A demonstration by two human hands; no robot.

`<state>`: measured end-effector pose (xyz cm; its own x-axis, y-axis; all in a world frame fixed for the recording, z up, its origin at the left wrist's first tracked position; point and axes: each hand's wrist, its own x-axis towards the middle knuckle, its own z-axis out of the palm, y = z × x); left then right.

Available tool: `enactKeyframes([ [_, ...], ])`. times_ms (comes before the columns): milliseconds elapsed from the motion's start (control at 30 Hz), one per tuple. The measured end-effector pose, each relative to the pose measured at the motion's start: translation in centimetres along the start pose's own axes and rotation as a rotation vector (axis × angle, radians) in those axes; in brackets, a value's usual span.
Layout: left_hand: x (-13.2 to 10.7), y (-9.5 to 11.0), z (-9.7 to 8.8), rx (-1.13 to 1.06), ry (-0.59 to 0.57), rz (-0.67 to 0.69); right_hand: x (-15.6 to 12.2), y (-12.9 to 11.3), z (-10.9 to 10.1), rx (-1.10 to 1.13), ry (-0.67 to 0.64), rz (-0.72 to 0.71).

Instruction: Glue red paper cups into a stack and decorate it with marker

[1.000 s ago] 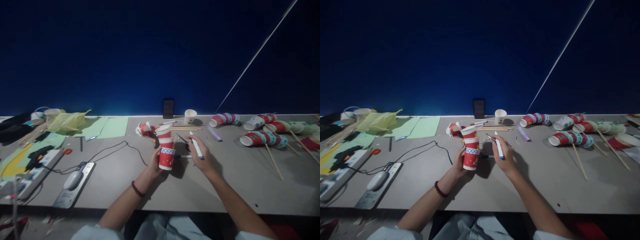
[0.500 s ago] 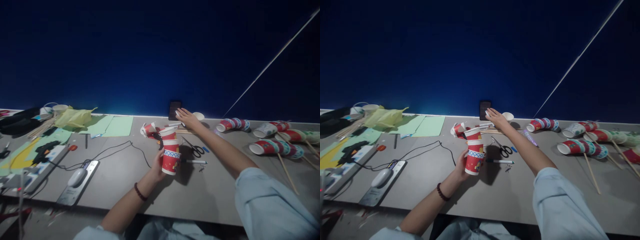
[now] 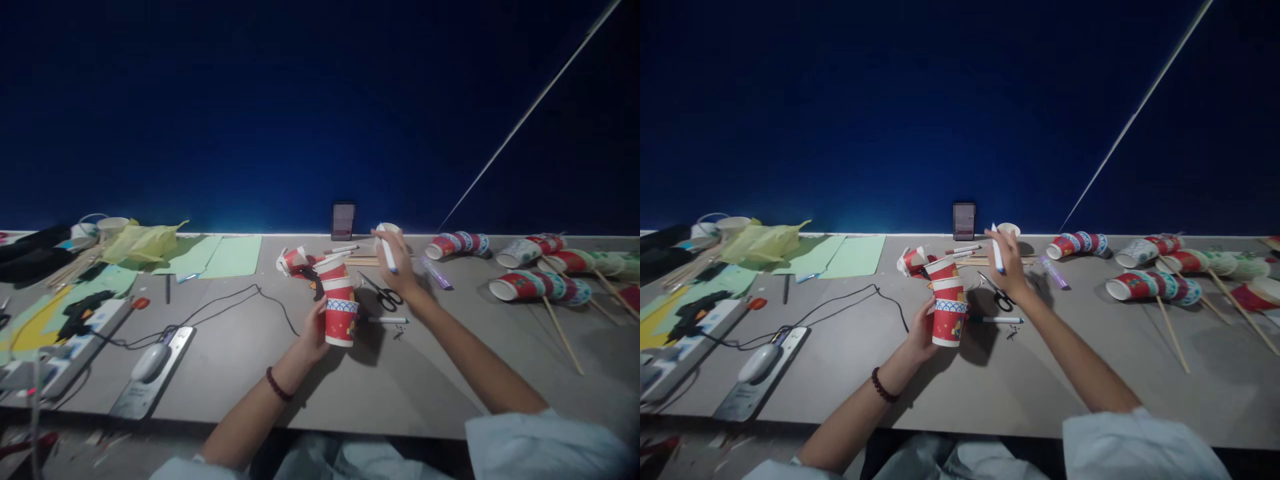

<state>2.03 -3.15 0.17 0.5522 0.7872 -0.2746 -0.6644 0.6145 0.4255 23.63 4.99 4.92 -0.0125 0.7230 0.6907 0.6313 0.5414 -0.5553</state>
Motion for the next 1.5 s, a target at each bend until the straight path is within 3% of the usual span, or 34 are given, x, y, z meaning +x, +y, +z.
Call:
enactKeyframes([
  [133,-0.1,0.0,0.2,0.015,0.032,0.002,-7.8,-4.2,-1.5,0.182,0.094,0.191],
  [200,-0.1,0.0,0.3,0.034,0.038,-0.002,-10.1,-5.7,-1.6,0.396,0.113,0.324],
  [267,-0.1,0.0,0.4,0.067,0.040,-0.008,-11.0,-6.6,-1.2,0.488,0.080,0.367],
  [500,0.0,-0.3,0.2,0.135,0.061,0.020,-11.1,-6.9,1.5,0.751,0.074,0.440],
  [633,0.2,-0.6,0.0,0.124,0.053,0.008,-11.9,-6.4,1.8,0.851,0.035,0.463],
  [833,0.4,-0.8,-0.5,0.139,0.093,-0.007,-12.2,-6.4,1.5,0.834,0.069,0.441],
  [1033,0.2,-0.8,-0.4,0.137,0.043,-0.009,-12.2,-6.4,1.5,0.873,0.039,0.436],
  [1500,0.0,-0.6,0.3,0.170,0.049,-0.011,-12.5,-6.0,1.4,0.808,0.009,0.406],
])
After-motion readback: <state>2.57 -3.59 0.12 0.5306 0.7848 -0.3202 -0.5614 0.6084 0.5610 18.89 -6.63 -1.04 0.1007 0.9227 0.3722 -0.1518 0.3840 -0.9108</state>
